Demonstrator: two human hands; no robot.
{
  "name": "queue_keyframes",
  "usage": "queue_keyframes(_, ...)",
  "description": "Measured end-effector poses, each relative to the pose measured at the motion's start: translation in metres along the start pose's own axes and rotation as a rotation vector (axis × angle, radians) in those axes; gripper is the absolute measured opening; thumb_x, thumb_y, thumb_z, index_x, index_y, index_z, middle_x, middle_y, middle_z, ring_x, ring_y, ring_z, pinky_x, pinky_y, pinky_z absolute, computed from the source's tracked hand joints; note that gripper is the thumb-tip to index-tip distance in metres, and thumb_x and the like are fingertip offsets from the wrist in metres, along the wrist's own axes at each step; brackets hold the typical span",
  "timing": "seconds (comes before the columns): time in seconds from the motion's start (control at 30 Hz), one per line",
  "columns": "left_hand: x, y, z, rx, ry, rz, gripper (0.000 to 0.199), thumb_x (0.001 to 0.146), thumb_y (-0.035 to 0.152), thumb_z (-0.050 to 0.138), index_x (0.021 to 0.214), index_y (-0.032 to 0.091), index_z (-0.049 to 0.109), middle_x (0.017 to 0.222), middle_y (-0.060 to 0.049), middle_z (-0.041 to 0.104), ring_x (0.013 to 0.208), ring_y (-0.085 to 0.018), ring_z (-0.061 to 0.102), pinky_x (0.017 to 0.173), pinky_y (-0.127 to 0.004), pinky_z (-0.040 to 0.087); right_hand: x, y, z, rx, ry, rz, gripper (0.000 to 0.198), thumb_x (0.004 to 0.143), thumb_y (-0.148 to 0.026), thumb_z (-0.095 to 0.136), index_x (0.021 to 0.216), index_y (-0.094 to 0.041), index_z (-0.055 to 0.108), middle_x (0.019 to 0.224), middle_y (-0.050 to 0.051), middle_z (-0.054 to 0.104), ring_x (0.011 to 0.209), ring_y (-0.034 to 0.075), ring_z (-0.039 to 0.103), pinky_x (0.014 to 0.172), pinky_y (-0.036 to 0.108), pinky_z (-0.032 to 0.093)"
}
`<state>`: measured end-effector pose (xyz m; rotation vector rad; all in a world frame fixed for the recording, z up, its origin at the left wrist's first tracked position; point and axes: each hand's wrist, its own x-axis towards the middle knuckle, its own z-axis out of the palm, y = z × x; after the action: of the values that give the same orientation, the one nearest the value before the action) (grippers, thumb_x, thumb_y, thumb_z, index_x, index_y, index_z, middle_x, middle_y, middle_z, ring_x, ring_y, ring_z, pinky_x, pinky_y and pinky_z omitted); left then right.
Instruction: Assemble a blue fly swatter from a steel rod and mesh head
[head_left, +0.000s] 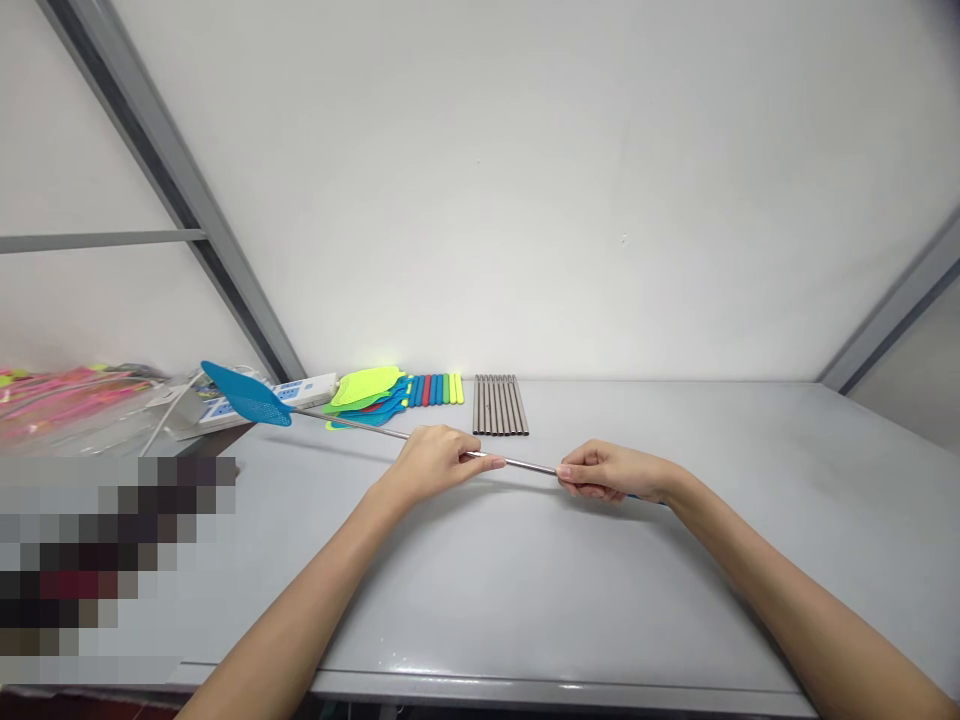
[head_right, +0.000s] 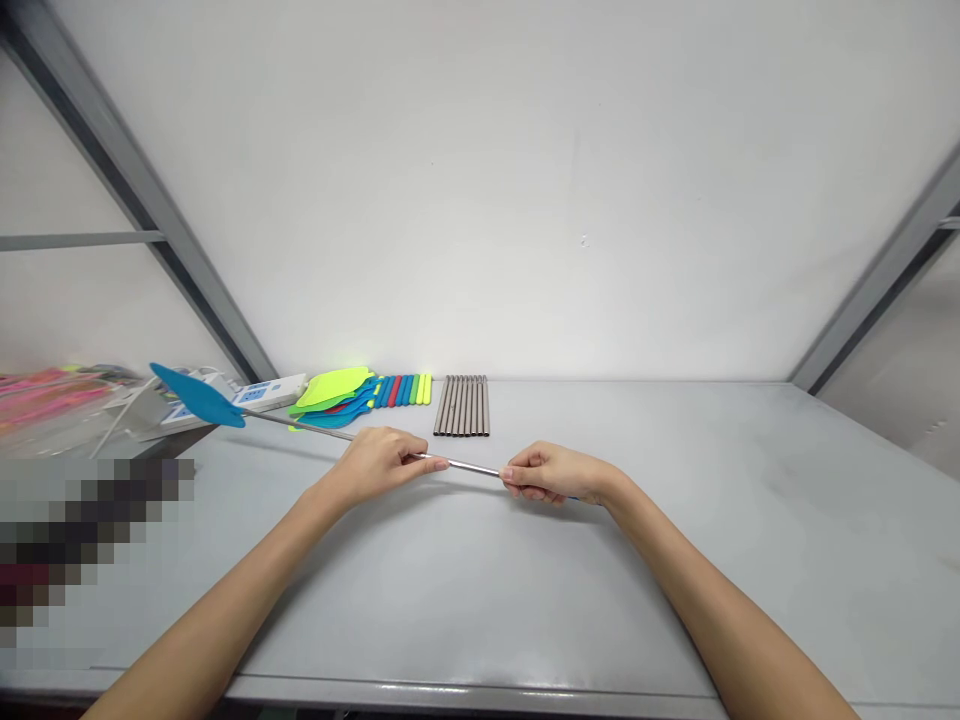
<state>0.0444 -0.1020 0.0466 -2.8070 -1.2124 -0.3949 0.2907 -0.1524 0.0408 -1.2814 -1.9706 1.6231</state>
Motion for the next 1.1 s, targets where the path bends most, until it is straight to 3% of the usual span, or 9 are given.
queue_keyframes(0.3,-0.002,0.004,0.003,0.020,0.048,-0.012,0.053,0.074,0.059,0.030,0.047,0.016,0.045,0.045,0.001,0.046,0.046,-0.009,0.037,0.047,-0.023,0.013,0.002,0.002,0.000,0.006,-0.009,0.030,0.039,0.073,-0.052,0.043,0.063,-0.015,0.045,0.055,-0.004,0.034,0.044,0.004,0.023,0.039,0.019,0.018)
queue_keyframes(0.53,-0.003,0.014,0.004,-0.011,0.071,-0.035,0.049,0.076,0.057,0.030,0.056,0.016,0.049,0.057,-0.002,0.054,0.058,-0.013,0.047,0.051,-0.023,0.022,0.003,0.004,0.003,0.027,0.033,0.039,0.037,0.074,-0.049,0.044,0.063,-0.014,0.045,0.056,-0.004,0.035,0.043,0.003,0.023,0.039,0.018,0.017)
queue_keyframes(0.7,-0.004,0.035,0.010,-0.032,0.085,0.067,0.042,0.079,0.052,0.032,0.066,0.017,0.052,0.065,-0.003,0.054,0.065,-0.014,0.047,0.058,-0.025,0.029,0.007,0.002,0.011,0.108,0.016,0.021,0.035,0.074,-0.048,0.046,0.065,-0.014,0.049,0.053,-0.005,0.032,0.041,0.003,0.021,0.036,0.018,0.015)
queue_keyframes(0.87,-0.009,0.057,0.022,0.015,-0.002,0.218,0.030,0.086,0.034,0.027,0.070,0.017,0.047,0.068,-0.002,0.053,0.062,-0.013,0.046,0.055,-0.025,0.029,0.010,0.003,0.019,0.103,-0.023,-0.008,0.034,0.074,-0.046,0.046,0.070,-0.013,0.054,0.053,-0.005,0.034,0.041,0.004,0.025,0.036,0.018,0.018)
queue_keyframes(1.1,-0.011,0.058,0.026,0.060,-0.009,0.209,0.029,0.086,0.032,0.026,0.068,0.018,0.044,0.064,-0.001,0.052,0.057,-0.012,0.048,0.049,-0.026,0.025,0.012,0.002,0.020,0.087,-0.034,-0.028,0.031,0.075,-0.041,0.046,0.066,-0.013,0.053,0.051,-0.005,0.034,0.039,0.003,0.025,0.035,0.018,0.017)
